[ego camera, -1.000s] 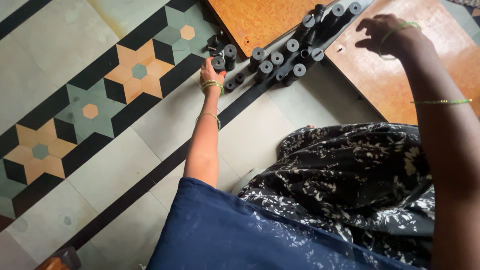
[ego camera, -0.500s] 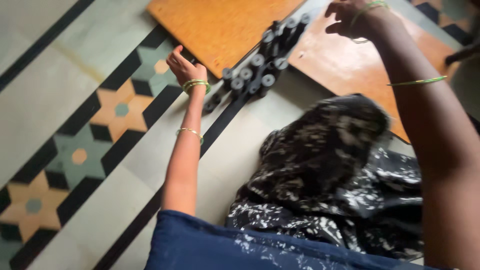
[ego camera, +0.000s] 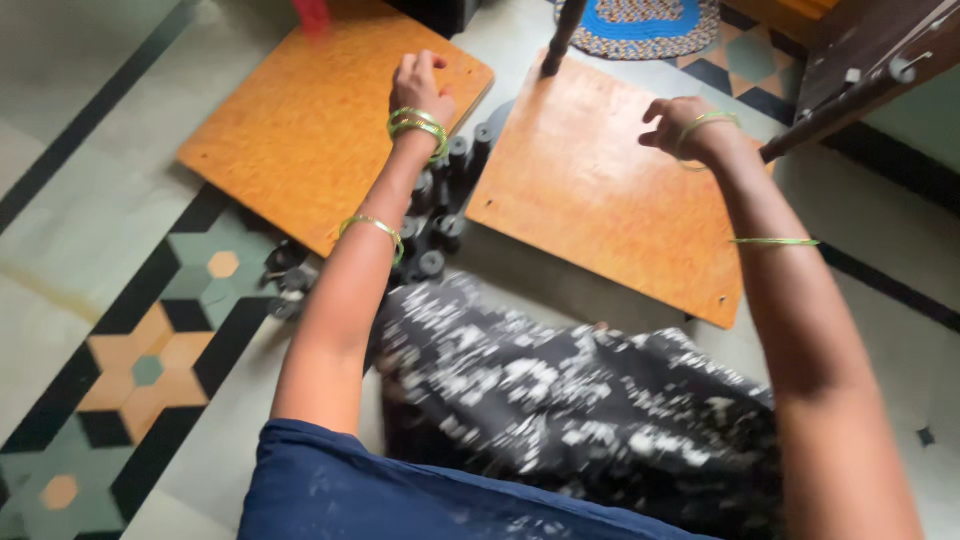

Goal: The person sits on the floor and assembles a wooden stool by inserting black metal legs into pre-drilled holes in the seat. They handle the legs and seat, aligning and pushing the legs into place one by one.

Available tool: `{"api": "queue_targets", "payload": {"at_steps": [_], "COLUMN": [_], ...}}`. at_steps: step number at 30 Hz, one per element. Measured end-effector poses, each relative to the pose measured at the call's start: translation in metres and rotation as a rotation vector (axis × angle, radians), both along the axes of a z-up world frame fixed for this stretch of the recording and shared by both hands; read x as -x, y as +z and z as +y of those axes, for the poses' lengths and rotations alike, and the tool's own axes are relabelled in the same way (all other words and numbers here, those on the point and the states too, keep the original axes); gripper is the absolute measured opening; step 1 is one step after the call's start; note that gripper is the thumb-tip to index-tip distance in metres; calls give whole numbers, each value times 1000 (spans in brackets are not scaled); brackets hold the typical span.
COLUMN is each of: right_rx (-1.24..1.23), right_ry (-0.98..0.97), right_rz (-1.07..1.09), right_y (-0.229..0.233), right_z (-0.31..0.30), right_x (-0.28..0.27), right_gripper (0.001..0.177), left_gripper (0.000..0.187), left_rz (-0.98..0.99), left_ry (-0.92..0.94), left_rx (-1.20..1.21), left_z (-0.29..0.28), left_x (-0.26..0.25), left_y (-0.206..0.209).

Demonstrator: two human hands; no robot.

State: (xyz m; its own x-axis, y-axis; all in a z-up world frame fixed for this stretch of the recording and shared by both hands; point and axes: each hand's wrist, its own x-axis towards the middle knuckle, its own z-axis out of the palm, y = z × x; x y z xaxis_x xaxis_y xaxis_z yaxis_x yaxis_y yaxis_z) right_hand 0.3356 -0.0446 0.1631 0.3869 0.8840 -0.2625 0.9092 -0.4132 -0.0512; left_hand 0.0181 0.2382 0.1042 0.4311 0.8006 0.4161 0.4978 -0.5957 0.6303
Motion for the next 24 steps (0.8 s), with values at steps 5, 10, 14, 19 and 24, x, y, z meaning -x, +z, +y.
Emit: {"api": "queue_targets", "payload": {"at_steps": [5,10,14,19,24], "right_rx": [-202,-198,43,70,-35], "right_ry": [-105,-182,-215,-264,-309], "right_rz": [133,198,181,187,49], "right_y": [-10,-60,-140,-239,-266], "right_z": [41,101,117,104,98], "right_x": [-26,-52,-75,-113,-158], "right_gripper": [43,44,56,86,124], "left_gripper": [35,44,58,84,109], "left_rz": [323,425,470,587,426], "left_ry": [-201,-257,-286,-407,-143], "left_rx": [65,343,478,493,908], "left_z": [17,33,20,2,-11], "left_x": [-81,-149,-193,-207,-218], "left_y": [-12,-92,-187,-247,-238]}}
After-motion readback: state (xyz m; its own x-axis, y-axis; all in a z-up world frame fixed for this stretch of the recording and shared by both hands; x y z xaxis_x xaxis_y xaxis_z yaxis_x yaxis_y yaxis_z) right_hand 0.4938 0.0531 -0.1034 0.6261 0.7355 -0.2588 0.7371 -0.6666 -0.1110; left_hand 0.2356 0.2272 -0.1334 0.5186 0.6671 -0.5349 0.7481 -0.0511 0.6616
